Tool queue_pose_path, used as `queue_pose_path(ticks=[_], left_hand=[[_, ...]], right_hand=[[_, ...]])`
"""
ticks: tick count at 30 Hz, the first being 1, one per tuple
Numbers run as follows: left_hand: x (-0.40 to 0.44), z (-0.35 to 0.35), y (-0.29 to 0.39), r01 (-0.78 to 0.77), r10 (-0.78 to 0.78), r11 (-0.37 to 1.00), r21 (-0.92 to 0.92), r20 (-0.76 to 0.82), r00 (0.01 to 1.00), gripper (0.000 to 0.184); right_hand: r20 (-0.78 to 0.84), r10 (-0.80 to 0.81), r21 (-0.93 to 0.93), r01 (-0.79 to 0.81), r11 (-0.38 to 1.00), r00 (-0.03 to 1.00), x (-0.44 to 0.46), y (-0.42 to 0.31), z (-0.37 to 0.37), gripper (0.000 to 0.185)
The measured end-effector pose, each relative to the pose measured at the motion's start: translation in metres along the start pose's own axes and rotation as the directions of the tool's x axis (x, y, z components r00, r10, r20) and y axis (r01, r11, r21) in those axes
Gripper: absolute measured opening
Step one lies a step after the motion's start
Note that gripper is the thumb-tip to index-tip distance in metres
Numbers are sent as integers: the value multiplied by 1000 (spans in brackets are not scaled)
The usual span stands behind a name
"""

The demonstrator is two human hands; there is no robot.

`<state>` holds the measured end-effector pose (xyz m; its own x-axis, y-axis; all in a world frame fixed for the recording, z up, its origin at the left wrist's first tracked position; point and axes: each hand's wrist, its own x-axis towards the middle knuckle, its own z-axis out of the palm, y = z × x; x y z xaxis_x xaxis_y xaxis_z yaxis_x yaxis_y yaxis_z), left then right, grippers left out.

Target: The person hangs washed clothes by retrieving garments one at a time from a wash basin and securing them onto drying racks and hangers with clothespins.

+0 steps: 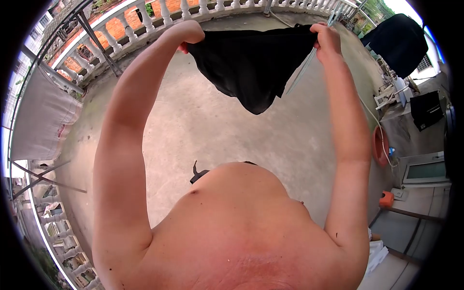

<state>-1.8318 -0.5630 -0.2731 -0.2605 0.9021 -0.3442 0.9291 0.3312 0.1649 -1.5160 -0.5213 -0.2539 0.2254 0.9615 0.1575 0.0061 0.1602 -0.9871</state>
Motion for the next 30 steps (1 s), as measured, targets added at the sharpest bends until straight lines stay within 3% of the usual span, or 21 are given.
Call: queue_pose_path(ticks=[2, 3, 4, 6, 8, 10, 12, 14, 16, 18, 20, 22, 23, 24, 25, 26, 27, 28, 30], left_hand=[[11, 1, 2, -48, 52, 996, -73, 52, 997, 26], [17, 3, 4, -9, 10, 989, -151, 5, 1000, 22], [23, 6, 7, -15, 16, 989, -148, 8, 1000, 22], [38, 12, 15, -113, 98, 989, -100, -141, 985, 25], [31, 14, 29, -216, 207, 976, -23, -195, 959, 34], [55, 24, 34, -529, 592, 806, 265, -374, 714, 39], [20, 16, 57, -525, 555, 831, 183, -324, 766, 31], [-18, 6, 74, -306, 304, 951, 45, 48, 952, 26], [-23, 7, 80, -303, 298, 952, 41, 99, 949, 31], [-12, 9, 86, -386, 490, 814, 434, -157, 857, 36], [3, 7, 91, -334, 465, 873, 356, -400, 789, 26], [30, -9, 90, -405, 494, 869, 284, -532, 687, 23], [62, -21, 88, -402, 697, 642, 652, -280, 660, 24], [57, -27, 93, -400, 699, 641, 655, -282, 657, 24], [38, -38, 101, -426, 576, 815, 393, -471, 667, 21], [18, -47, 107, -442, 398, 893, 86, -611, 684, 19], [2, -53, 110, -530, 440, 848, -28, -521, 732, 16], [8, -57, 113, -536, 447, 844, -20, -527, 723, 16], [39, -65, 124, -506, 660, 744, 436, -362, 658, 16]], right_hand=[[56, -28, -106, 34, 994, 998, 6, 0, -21, 18], [102, -64, -198, 83, 977, 993, 15, 3, -35, 23], [95, -63, -199, 81, 977, 994, 15, 4, -43, 23], [199, -262, -468, 327, 821, 944, 19, 8, -58, 20], [217, -311, -504, 379, 776, 925, 21, 9, -70, 17], [203, -236, -556, 310, 771, 950, 23, 4, -81, 15], [180, -229, -550, 291, 783, 957, 27, 6, -93, 14], [159, -217, -547, 269, 793, 963, 28, 13, -99, 13], [141, -236, -628, 271, 730, 961, 25, 18, -108, 13], [145, -238, -699, 270, 662, 960, 23, 24, -118, 13], [155, -235, -762, 267, 590, 960, 21, 34, -122, 13], [152, -213, -826, 243, 509, 965, 15, 41, -132, 16], [150, -215, -825, 242, 511, 965, 11, 46, -135, 16], [148, -251, -838, 256, 482, 957, 8, 51, -137, 18], [149, -284, -851, 269, 451, 947, 5, 57, -137, 20], [149, -289, -849, 272, 452, 946, 4, 61, -135, 20], [127, -233, -837, 230, 497, 964, 3, 64, -130, 20], [102, -175, -822, 182, 540, 979, 5, 68, -129, 21], [65, -198, -800, 170, 575, 978, 13, 86, -129, 20]])
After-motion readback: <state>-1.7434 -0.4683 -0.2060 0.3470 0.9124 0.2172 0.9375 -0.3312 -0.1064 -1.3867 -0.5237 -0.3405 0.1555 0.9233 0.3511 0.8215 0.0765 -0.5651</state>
